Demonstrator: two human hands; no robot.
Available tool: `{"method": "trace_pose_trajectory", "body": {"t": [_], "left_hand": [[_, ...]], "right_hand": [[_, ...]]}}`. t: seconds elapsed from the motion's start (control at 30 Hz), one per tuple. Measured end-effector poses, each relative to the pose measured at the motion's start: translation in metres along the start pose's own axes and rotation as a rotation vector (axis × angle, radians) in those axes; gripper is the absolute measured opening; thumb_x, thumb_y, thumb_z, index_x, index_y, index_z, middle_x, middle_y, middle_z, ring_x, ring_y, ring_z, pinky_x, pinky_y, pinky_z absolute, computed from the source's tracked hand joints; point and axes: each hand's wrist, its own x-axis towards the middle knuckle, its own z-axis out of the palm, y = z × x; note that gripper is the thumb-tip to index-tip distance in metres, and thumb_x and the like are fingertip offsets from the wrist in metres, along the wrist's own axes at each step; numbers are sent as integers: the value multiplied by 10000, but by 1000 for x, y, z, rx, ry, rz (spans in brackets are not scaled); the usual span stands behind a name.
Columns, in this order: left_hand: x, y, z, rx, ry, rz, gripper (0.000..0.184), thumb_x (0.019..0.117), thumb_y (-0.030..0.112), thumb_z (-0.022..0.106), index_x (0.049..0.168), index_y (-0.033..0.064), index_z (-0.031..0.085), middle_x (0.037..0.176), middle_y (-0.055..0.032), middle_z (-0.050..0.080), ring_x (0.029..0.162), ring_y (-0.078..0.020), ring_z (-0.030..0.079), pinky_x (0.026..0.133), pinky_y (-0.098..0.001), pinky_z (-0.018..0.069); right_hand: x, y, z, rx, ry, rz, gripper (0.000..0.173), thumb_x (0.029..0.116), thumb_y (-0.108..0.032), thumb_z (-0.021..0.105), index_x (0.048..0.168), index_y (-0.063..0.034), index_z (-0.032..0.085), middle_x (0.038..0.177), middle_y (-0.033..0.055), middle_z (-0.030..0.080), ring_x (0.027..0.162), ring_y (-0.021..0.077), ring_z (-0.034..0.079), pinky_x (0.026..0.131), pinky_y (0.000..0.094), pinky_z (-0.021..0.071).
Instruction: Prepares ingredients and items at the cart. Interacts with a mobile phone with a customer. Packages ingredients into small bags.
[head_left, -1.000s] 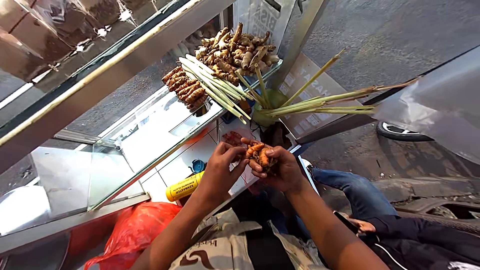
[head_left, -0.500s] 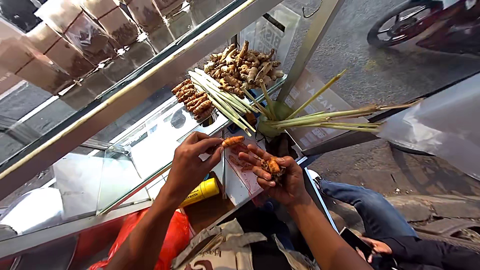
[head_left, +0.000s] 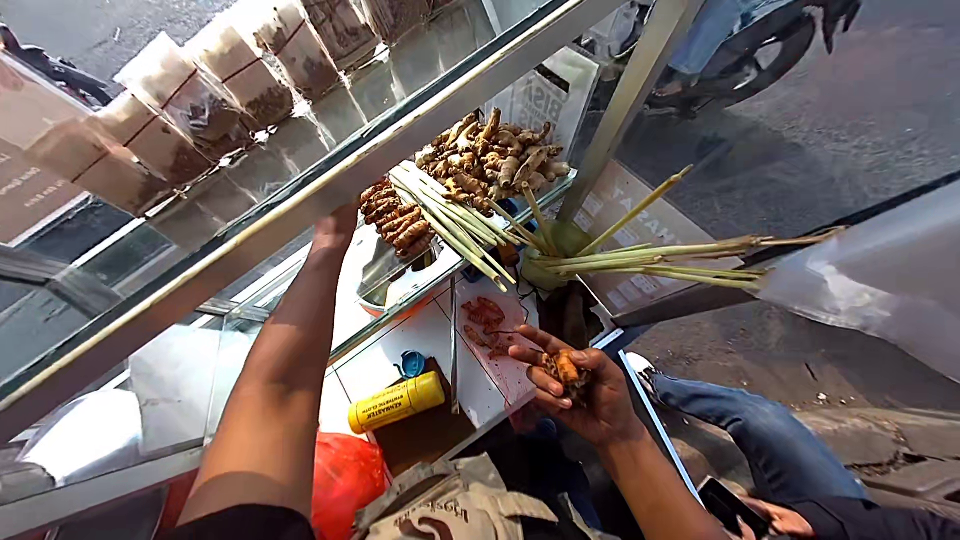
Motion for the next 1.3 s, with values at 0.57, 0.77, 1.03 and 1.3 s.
{"method": "trace_pose_trajectory", "body": {"t": [0.57, 0.77, 1.03, 1.3], "left_hand": [[-133, 94, -85, -278, -33, 249, 285, 1047, 271, 581, 1050, -2, 666, 888, -102, 660, 727, -141, 633, 678, -324, 557], [-247, 135, -28, -570, -414, 362, 381, 982, 327, 696, 1223, 33, 672, 1057, -100, 674, 804, -97, 646, 706, -232, 567], [-261, 137, -11, -740, -268, 351, 267, 942, 125, 715, 1158, -30, 691, 1002, -104, 691, 791, -74, 652, 702, -205, 572], [-229, 116, -41, -659, -178, 367, 206, 943, 115, 676, 1106, 4, 735, 1024, -67, 708, 832, -72, 662, 731, -235, 581]], "right_hand": [[27, 6, 18, -292, 693, -32, 290, 1120, -245, 382, 1098, -45, 591, 887, 93, 647, 616, 117, 616, 542, 225, 550], [38, 21, 26, -465, 628, 52, 465, 1137, -349, 286, 1156, -22, 615, 888, 108, 671, 610, 124, 624, 523, 228, 537], [34, 28, 33, -685, 502, 50, 455, 1140, -288, 262, 1145, -16, 626, 818, 66, 646, 591, 89, 602, 515, 202, 522], [33, 29, 35, -723, 404, 50, 421, 1134, -269, 268, 1315, -30, 563, 943, 56, 644, 638, 89, 607, 550, 207, 534]]}}
